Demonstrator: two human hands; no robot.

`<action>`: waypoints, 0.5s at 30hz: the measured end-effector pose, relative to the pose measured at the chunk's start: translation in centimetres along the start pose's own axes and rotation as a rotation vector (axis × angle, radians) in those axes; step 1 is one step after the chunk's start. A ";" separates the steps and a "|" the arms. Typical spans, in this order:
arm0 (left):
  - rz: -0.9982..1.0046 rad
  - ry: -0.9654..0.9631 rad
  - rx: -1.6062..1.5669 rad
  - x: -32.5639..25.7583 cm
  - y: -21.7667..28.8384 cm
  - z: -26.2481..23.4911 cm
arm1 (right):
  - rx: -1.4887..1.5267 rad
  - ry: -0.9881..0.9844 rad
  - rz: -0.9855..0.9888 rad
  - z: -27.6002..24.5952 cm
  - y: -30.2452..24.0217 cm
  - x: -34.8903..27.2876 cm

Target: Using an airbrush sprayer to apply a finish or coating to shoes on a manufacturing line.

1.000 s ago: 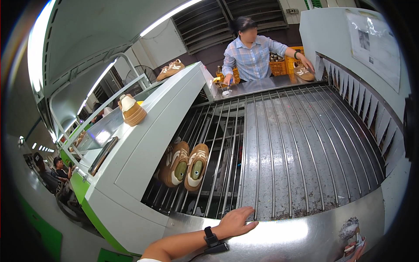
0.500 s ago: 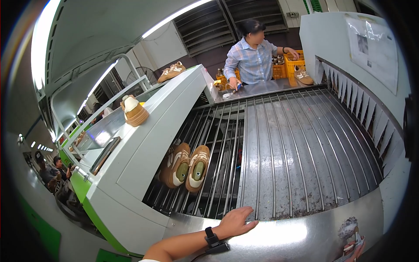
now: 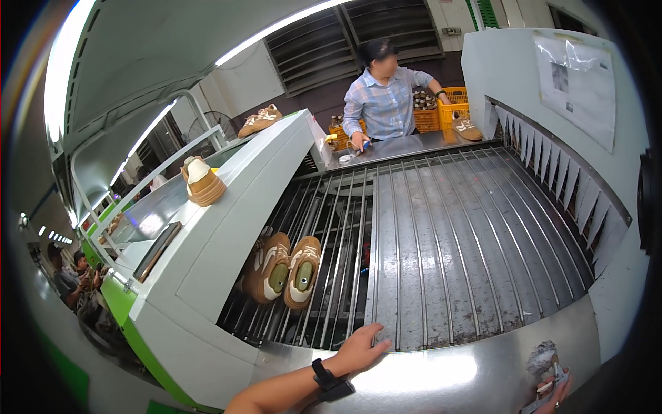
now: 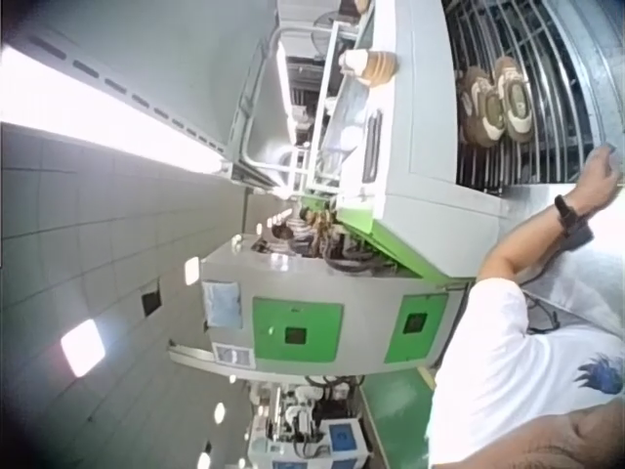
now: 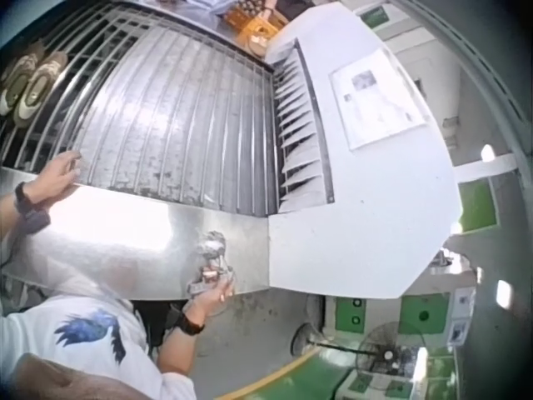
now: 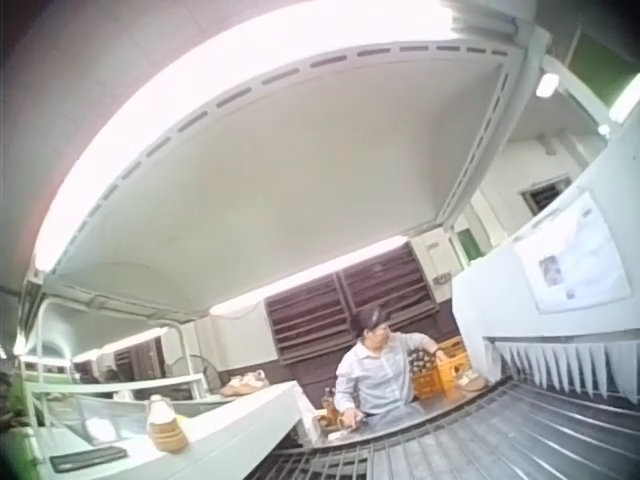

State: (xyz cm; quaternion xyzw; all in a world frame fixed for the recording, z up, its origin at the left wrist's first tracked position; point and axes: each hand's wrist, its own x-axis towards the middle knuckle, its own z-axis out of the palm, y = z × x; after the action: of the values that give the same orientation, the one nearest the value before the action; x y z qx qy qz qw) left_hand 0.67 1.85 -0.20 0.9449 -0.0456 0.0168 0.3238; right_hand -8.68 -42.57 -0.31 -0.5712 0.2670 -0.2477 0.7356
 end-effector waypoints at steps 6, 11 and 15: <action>0.016 0.277 0.246 4.4 -3.2 -6.2 | -0.104 0.056 -0.044 -1.1 0.7 -0.1; -0.063 0.616 0.798 6.6 -12.9 -12.1 | 0.053 0.020 0.003 -0.8 0.5 -0.1; -0.360 0.395 0.559 8.5 -13.8 -13.0 | 0.076 0.003 -0.012 -0.8 0.5 0.0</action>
State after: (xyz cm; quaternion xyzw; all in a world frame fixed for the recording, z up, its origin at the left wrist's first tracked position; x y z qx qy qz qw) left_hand 10.40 20.02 2.16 0.9681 0.1907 0.1531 0.0543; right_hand -9.24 -43.04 -0.99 -0.5440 0.2550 -0.2629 0.7549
